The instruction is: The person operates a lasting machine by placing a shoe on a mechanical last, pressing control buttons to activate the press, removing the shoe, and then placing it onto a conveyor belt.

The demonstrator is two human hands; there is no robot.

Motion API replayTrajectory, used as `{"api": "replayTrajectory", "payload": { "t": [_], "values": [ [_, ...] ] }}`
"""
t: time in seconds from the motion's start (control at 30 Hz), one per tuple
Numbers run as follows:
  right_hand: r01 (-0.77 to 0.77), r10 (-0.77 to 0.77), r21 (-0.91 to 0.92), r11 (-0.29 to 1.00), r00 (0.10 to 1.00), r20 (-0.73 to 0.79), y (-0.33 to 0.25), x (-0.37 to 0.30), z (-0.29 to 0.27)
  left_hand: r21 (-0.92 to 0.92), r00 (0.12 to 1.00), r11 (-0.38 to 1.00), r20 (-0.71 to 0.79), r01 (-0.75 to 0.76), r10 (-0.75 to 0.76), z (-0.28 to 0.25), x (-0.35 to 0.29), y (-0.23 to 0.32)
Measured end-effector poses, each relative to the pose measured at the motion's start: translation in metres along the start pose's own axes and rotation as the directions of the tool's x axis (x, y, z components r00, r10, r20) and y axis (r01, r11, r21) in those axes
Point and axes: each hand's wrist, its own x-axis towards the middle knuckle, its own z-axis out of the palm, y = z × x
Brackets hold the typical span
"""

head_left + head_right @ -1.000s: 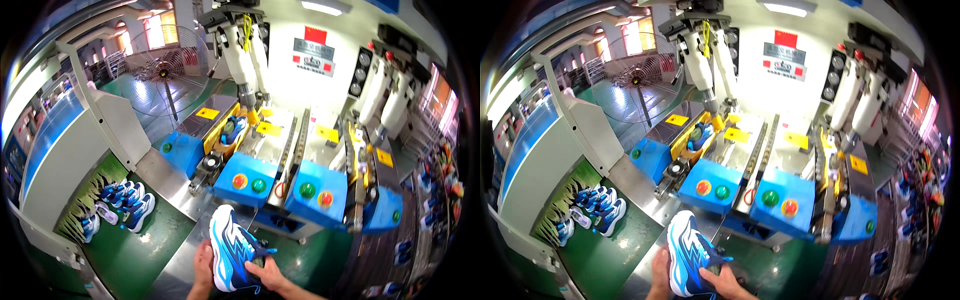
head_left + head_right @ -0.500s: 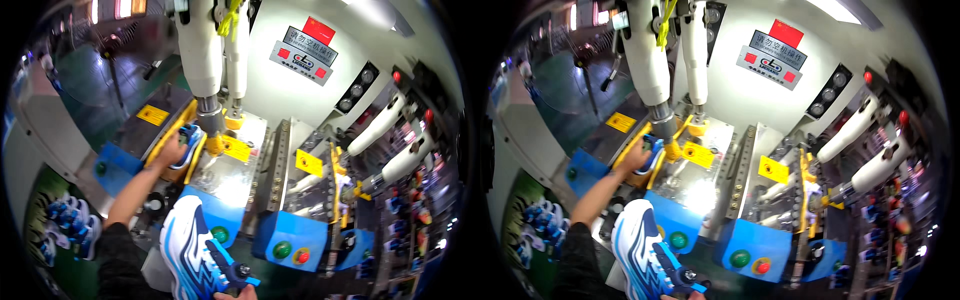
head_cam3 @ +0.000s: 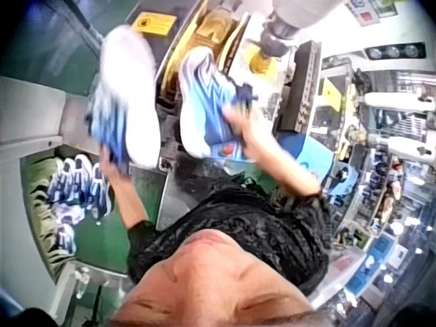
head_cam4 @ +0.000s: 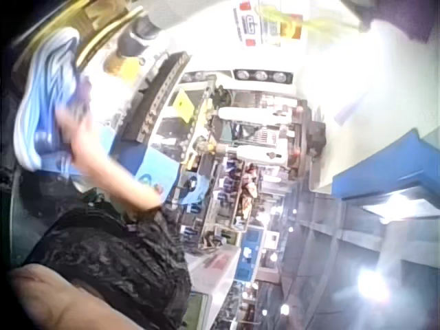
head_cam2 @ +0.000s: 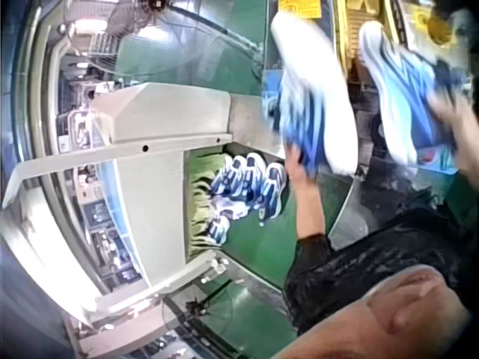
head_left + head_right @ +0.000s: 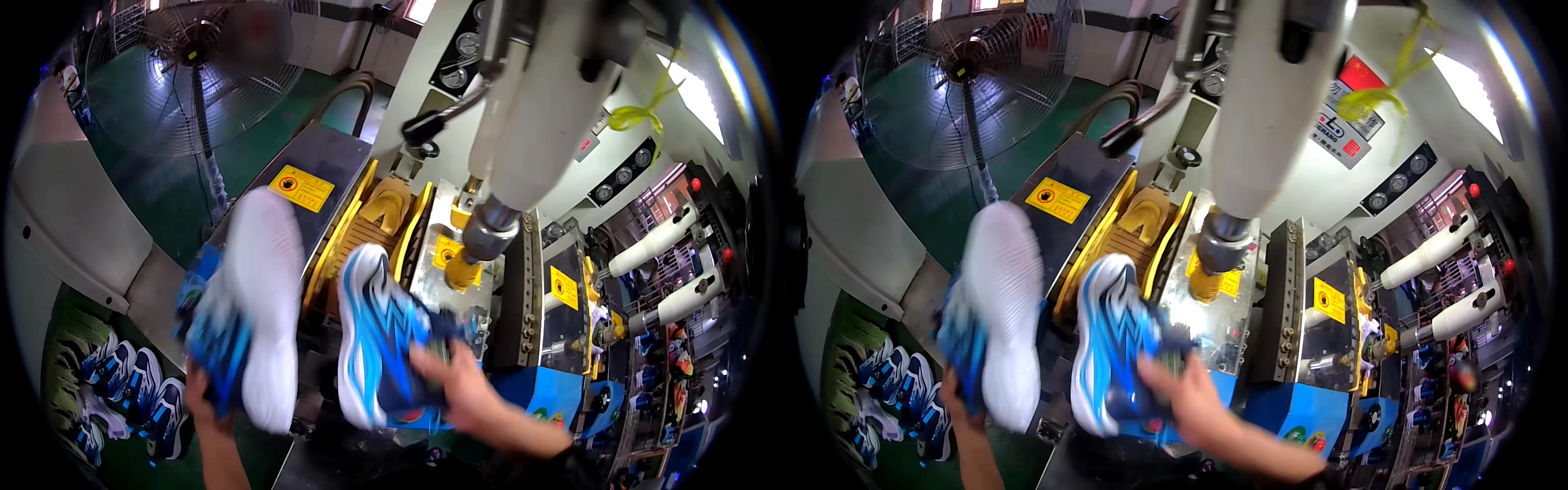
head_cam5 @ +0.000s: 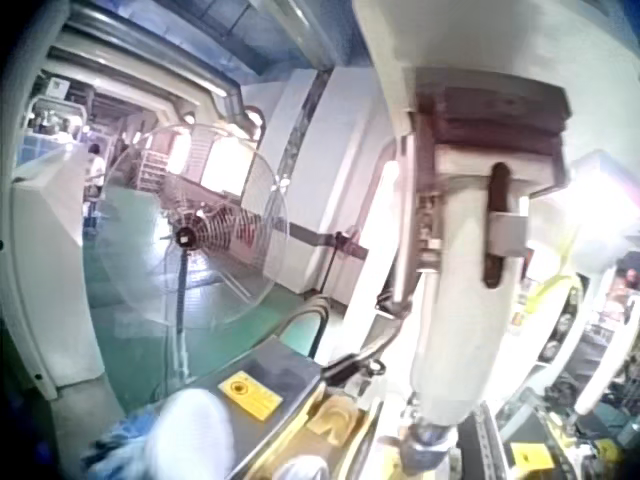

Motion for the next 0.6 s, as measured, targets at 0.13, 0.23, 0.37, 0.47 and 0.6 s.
{"api": "replayTrajectory", "payload": {
  "t": [0.13,0.23,0.37,0.47,0.6],
  "values": [
    [-0.119,0.119,-0.12,0.986,0.993,-0.007,-0.057,0.157,-0.011,-0.081,0.917,0.997,-0.399,-0.017,-0.017,-0.115,-0.104,0.006],
    [0.108,-0.423,-0.777,0.62,0.88,-0.216,-0.042,0.216,0.021,-0.119,0.816,0.993,-0.576,-0.013,-0.058,-0.079,-0.161,0.038],
    [0.227,-0.718,-0.906,0.359,0.687,-0.113,0.022,0.256,0.047,-0.027,0.694,0.981,-0.702,0.194,-0.157,-0.107,-0.199,0.026],
    [0.262,-0.631,-0.891,0.37,0.775,-0.034,0.003,0.257,0.031,0.018,0.645,0.943,-0.733,0.332,-0.213,-0.073,-0.231,0.002],
    [0.228,-0.741,-0.892,0.39,0.653,-0.157,0.012,0.261,0.039,-0.024,0.63,0.85,-0.66,0.526,-0.408,-0.053,-0.25,-0.027]
  ]
}}
